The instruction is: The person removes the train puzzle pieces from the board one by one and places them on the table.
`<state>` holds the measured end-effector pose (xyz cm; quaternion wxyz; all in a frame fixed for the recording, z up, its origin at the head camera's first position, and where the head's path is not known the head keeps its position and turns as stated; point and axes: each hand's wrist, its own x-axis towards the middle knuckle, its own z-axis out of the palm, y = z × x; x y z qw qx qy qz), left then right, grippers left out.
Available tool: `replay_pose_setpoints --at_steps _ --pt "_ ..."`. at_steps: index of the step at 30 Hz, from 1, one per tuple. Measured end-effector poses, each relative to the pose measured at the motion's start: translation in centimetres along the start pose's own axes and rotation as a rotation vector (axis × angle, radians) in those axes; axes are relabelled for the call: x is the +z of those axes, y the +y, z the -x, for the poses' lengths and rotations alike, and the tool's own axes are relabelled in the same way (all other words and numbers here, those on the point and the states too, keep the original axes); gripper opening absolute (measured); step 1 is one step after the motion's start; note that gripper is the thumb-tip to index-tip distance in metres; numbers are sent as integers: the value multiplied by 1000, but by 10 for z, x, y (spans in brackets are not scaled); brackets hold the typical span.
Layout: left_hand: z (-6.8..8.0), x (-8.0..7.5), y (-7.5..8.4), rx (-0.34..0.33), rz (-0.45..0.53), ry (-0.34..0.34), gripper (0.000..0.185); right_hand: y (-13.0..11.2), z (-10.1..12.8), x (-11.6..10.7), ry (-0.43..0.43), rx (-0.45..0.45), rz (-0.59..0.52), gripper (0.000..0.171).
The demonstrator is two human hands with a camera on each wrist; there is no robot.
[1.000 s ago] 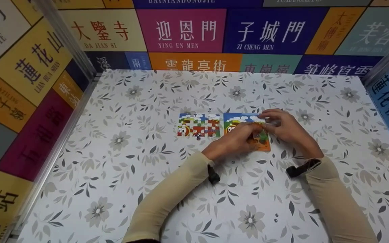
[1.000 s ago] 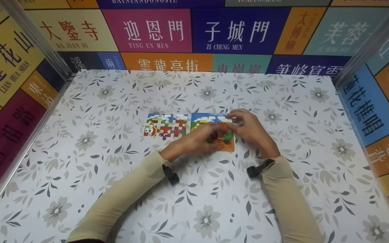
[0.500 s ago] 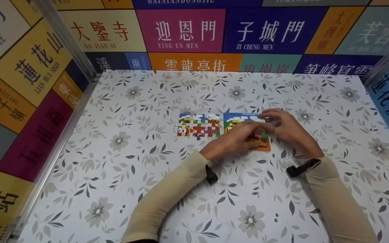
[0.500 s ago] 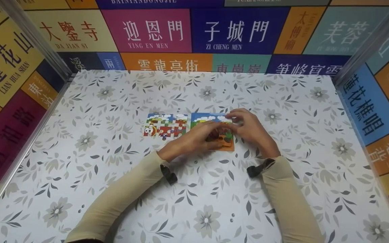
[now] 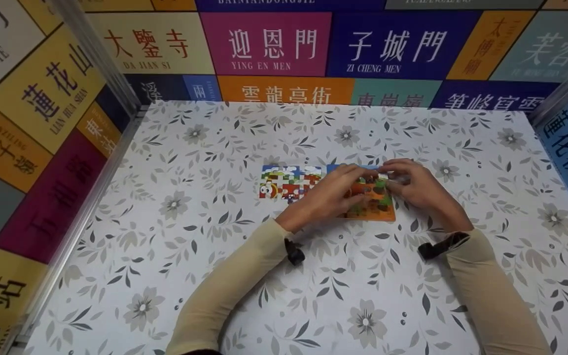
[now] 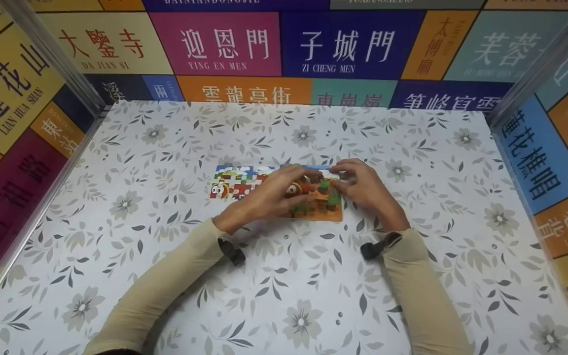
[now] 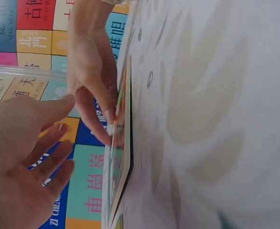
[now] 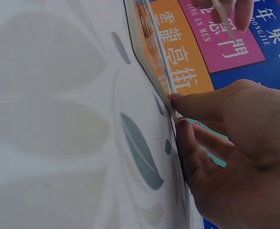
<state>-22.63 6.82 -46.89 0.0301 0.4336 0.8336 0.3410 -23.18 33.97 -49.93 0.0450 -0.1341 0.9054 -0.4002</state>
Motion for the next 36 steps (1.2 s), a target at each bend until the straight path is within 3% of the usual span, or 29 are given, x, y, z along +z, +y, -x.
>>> replay_pose_setpoints --at_steps 13,36 --pt "23 -30 -12 2 4 98 57 -2 2 1 -2 5 9 36" --pt "67 -49 -40 -70 -81 141 43 -2 1 2 -5 95 -36 34"
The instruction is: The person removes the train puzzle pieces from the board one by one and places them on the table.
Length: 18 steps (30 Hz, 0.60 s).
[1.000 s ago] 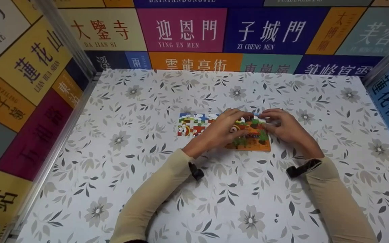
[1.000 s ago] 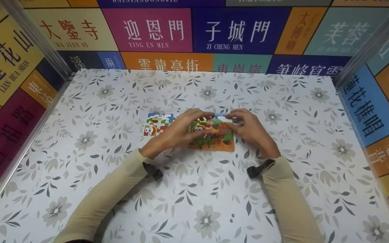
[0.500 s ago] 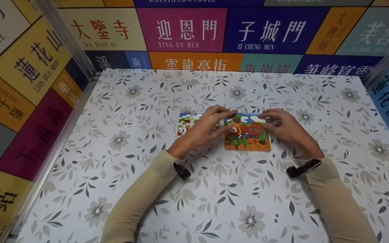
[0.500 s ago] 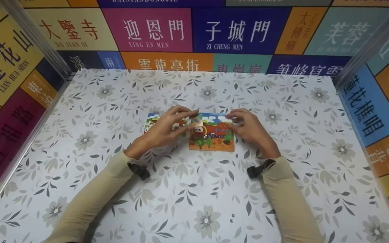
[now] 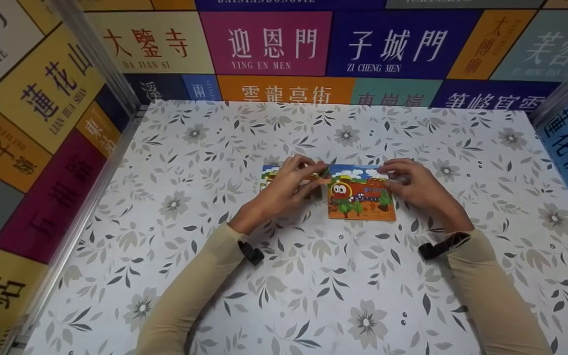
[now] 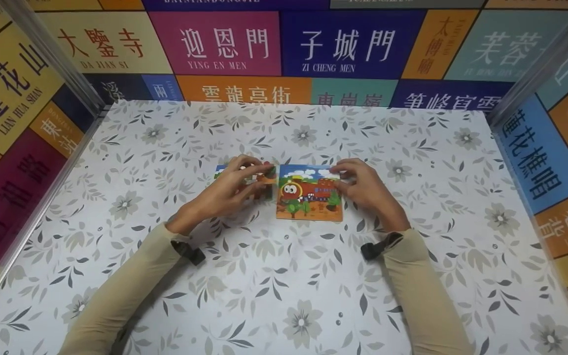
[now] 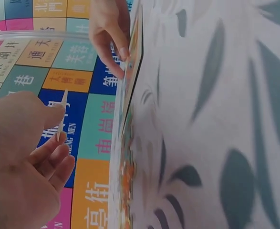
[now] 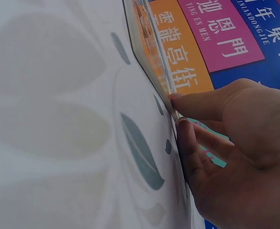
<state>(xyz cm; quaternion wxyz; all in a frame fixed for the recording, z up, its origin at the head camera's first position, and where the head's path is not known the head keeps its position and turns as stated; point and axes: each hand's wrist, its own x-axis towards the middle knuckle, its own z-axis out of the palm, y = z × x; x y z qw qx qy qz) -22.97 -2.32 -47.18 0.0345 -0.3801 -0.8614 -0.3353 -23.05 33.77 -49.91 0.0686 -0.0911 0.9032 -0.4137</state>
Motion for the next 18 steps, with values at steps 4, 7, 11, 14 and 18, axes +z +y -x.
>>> replay_pose_setpoints --at_steps 4,7,11,14,18 --pt "6 -2 -5 13 3 -8 42 0 0 0 3 13 0 33" --pt "10 -4 -7 8 7 -27 42 0 -1 0 5 12 5 33" --pt "14 -4 -9 -18 37 -76 45 -1 0 -1 0 15 7 33" --pt "15 -4 -10 -30 51 -119 47 -1 0 -1 -2 18 6 33" --pt "15 -2 -12 4 33 -170 43 -1 -1 0 -2 14 11 33"
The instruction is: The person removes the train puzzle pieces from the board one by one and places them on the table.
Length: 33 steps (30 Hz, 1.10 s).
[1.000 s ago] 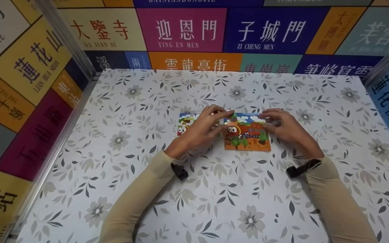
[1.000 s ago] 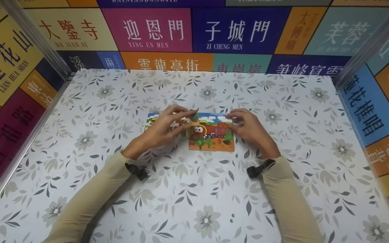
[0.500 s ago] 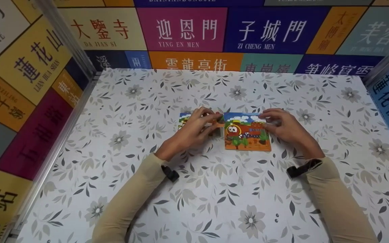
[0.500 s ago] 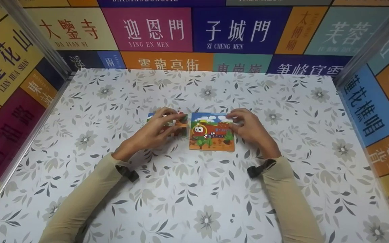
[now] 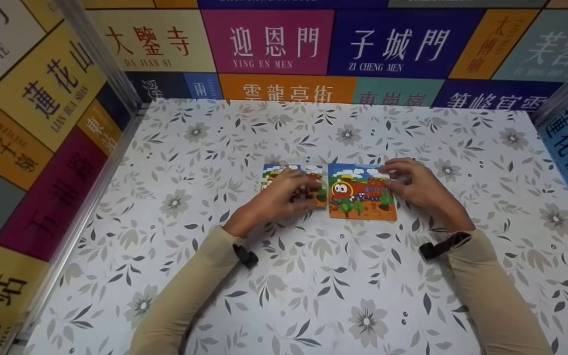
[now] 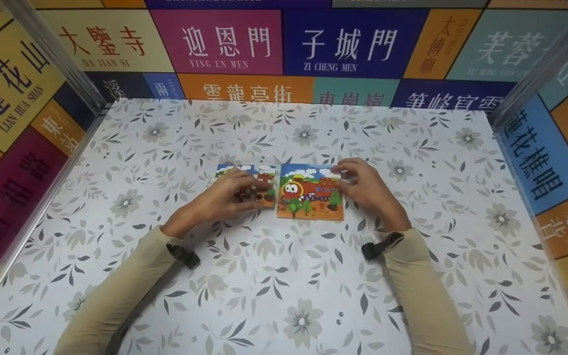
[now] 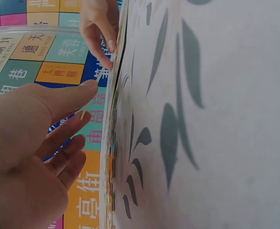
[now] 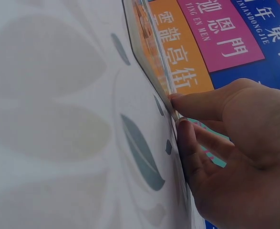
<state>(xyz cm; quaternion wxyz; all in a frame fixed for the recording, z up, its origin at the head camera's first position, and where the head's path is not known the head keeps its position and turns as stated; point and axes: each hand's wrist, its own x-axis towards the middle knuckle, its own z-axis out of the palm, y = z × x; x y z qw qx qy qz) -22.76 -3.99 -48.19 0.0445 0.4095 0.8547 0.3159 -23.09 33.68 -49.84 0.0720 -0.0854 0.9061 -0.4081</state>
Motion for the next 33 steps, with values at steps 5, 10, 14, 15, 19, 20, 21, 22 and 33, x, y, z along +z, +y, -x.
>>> replay_pose_setpoints --at_steps 5,10,14,15,19,20,21,22,33 --pt "0 5 -1 48 -9 -41 37 1 1 0 2 -41 4 33" --pt "0 7 1 77 -10 -51 30 2 0 0 0 -68 10 32" --pt "0 6 1 68 10 -55 27 2 -1 0 0 -54 10 32" --pt "0 6 1 63 11 -57 26 2 -1 0 -1 -53 11 32" --pt "1 6 1 52 -3 -60 26 2 0 0 -1 -57 11 32" --pt "1 6 1 52 -7 -59 27 2 0 0 -2 -59 13 32" --pt "1 6 0 53 -12 -59 26 2 0 0 -1 -61 15 32" --pt "1 7 0 54 -16 -59 26 2 0 0 0 -60 14 32" --pt "1 6 2 55 -11 -77 23 2 1 0 -3 -45 -3 32"
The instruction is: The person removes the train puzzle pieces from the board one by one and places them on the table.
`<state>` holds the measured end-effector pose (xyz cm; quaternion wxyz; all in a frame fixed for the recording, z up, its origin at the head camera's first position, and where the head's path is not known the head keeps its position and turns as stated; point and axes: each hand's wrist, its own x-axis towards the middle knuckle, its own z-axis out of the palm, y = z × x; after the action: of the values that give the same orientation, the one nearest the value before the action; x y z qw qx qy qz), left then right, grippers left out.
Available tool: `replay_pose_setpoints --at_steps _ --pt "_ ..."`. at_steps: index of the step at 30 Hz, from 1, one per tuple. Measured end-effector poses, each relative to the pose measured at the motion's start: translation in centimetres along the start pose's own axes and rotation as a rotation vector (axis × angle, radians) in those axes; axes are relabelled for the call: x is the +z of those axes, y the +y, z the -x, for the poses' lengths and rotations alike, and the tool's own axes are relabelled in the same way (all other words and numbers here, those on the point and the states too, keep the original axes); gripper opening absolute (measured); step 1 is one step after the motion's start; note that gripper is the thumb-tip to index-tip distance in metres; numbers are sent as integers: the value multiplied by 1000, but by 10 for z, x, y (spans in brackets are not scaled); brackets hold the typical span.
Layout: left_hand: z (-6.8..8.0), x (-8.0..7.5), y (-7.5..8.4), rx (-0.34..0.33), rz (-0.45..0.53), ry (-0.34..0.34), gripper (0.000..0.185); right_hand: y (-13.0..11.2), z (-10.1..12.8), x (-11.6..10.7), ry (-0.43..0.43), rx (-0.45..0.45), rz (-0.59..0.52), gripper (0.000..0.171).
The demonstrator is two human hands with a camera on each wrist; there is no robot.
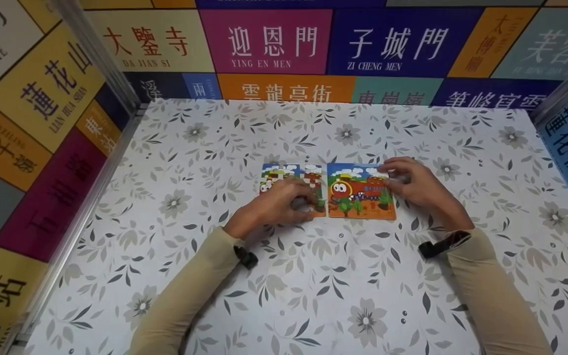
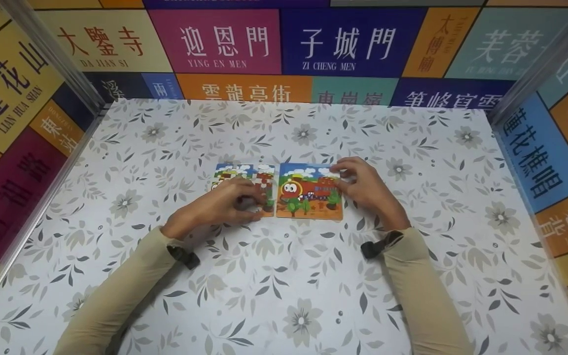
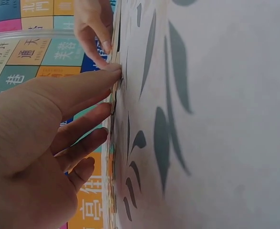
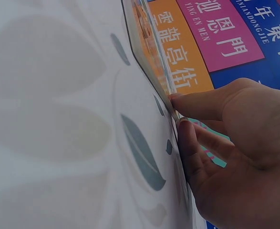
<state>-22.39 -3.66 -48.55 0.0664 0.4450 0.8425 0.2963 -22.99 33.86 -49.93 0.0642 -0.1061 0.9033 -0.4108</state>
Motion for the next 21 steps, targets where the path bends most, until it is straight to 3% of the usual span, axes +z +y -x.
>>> replay_pose_setpoints --at_steps 11,21 --pt "-1 1 5 8 -31 21 24 -1 0 1 7 -12 16 31" --pt "-12 7 17 55 -1 -1 25 1 -1 0 6 -26 9 31"
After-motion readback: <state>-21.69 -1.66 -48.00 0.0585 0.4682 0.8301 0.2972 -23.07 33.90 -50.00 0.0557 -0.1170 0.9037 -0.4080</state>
